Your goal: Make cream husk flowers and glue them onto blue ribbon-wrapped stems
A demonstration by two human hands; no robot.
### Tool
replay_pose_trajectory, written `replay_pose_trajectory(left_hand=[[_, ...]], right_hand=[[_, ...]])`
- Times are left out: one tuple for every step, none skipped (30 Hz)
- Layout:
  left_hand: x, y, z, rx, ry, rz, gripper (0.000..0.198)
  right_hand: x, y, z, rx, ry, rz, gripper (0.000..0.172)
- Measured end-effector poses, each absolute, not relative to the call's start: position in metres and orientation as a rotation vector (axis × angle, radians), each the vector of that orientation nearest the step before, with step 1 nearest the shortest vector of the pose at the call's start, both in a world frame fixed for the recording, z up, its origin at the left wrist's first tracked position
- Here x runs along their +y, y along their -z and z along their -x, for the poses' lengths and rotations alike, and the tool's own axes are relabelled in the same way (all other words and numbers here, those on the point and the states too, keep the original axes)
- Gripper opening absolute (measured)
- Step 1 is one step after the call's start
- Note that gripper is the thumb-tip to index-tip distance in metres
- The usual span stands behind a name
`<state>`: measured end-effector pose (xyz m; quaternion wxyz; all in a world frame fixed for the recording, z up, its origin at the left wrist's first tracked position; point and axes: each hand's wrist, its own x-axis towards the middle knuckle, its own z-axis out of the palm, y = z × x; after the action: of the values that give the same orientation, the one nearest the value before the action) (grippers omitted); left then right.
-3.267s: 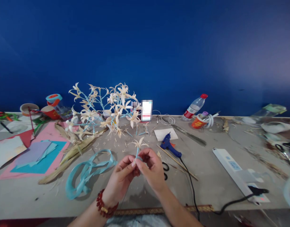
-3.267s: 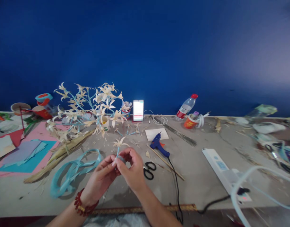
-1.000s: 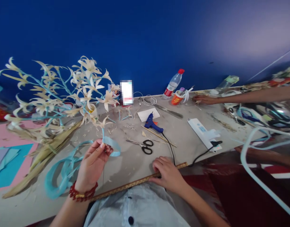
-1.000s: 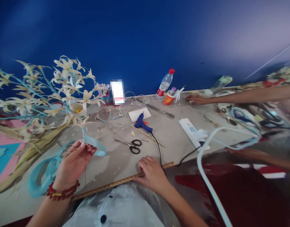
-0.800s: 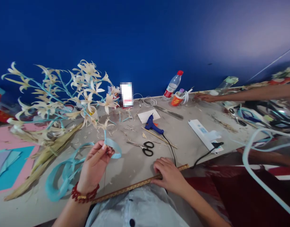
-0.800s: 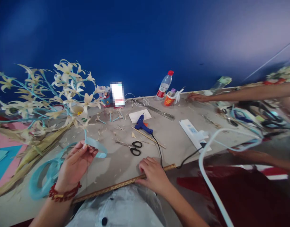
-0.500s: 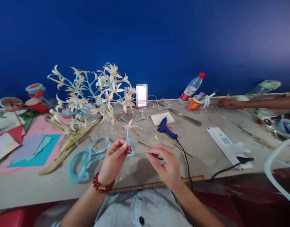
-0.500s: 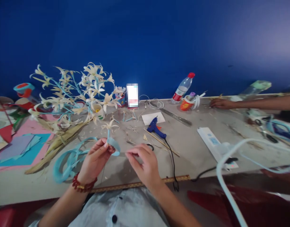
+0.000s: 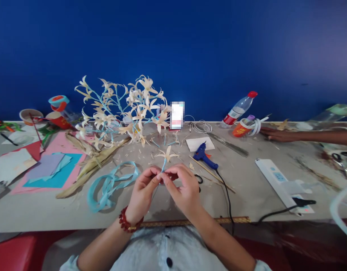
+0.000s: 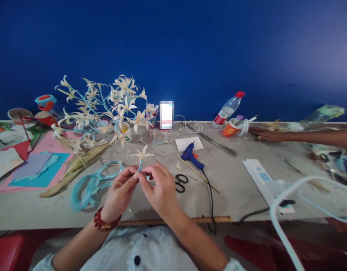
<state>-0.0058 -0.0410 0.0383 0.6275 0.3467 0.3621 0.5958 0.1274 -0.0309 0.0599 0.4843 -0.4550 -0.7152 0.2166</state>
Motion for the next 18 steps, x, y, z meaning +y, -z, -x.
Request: replay_pose_trajectory(left_hand=[[-0.0411,-0.0380,0.0057,0.847,-1.372,-0.800,0.006],[-0.0411,-0.0375,0.0056,0.861,-1.377,-0.803,0.006],[-0.0412,-0.0369,0.0056,0.869,-1.380,-0.806,0.006],[-0.0412,-0.0362,0.0056,0.870,-1.384,-0.811,0.005],[-0.0412,-0.0353,0.0055,0.868,-1.388,-0.818,0.004],[-0.0412,-0.0345,0.0054,0.864,-1.392,-0.827,0.004],[-0.0411,-0.0337,0.0053,0.859,-1.397,-0.836,0.004],[-0.0410,-0.0330,0.0052,0.856,-1.400,-0.845,0.003],[-0.0409,-0.0326,0.0050,0.853,-1.403,-0.853,0.004],[-0.0407,-0.0323,0.0049,0.853,-1.405,-0.859,0.004],[-0.0405,-0.0324,0.0047,0.854,-1.405,-0.866,0.004],[-0.0402,-0.0326,0.0046,0.856,-1.403,-0.873,0.004],[-0.0398,-0.0329,0.0045,0.861,-1.400,-0.880,0.005],[-0.0394,-0.0334,0.0046,0.866,-1.395,-0.888,0.005],[-0.0389,-0.0339,0.0046,0.871,-1.390,-0.895,0.005],[-0.0384,-0.0344,0.0048,0.878,-1.386,-0.902,0.006],[-0.0378,-0.0349,0.0050,0.887,-1.382,-0.908,0.006],[-0.0372,-0.0352,0.0053,0.897,-1.384,-0.916,0.007]], right_hand=[[-0.0308,-0.0597,-0.1270,-1.741,-0.525,1.107,0.005],[-0.0308,-0.0599,-0.1266,-1.738,-0.524,1.106,0.006],[-0.0307,-0.0603,-0.1264,-1.734,-0.525,1.104,0.006],[-0.0308,-0.0609,-0.1262,-1.728,-0.527,1.103,0.007],[-0.0309,-0.0614,-0.1261,-1.722,-0.527,1.101,0.007],[-0.0311,-0.0619,-0.1260,-1.714,-0.526,1.099,0.007],[-0.0314,-0.0623,-0.1259,-1.705,-0.524,1.096,0.006],[-0.0317,-0.0624,-0.1259,-1.699,-0.525,1.092,0.006],[-0.0319,-0.0623,-0.1258,-1.693,-0.530,1.086,0.005],[-0.0321,-0.0620,-0.1257,-1.689,-0.537,1.080,0.005],[-0.0321,-0.0616,-0.1257,-1.687,-0.545,1.074,0.005],[-0.0320,-0.0612,-0.1256,-1.686,-0.549,1.070,0.006],[-0.0318,-0.0609,-0.1256,-1.686,-0.553,1.067,0.006],[-0.0314,-0.0609,-0.1257,-1.687,-0.552,1.064,0.006],[-0.0309,-0.0612,-0.1257,-1.688,-0.550,1.063,0.006],[-0.0304,-0.0620,-0.1257,-1.689,-0.549,1.064,0.006],[-0.0298,-0.0631,-0.1258,-1.688,-0.551,1.064,0.006],[-0.0292,-0.0645,-0.1258,-1.684,-0.557,1.063,0.006]])
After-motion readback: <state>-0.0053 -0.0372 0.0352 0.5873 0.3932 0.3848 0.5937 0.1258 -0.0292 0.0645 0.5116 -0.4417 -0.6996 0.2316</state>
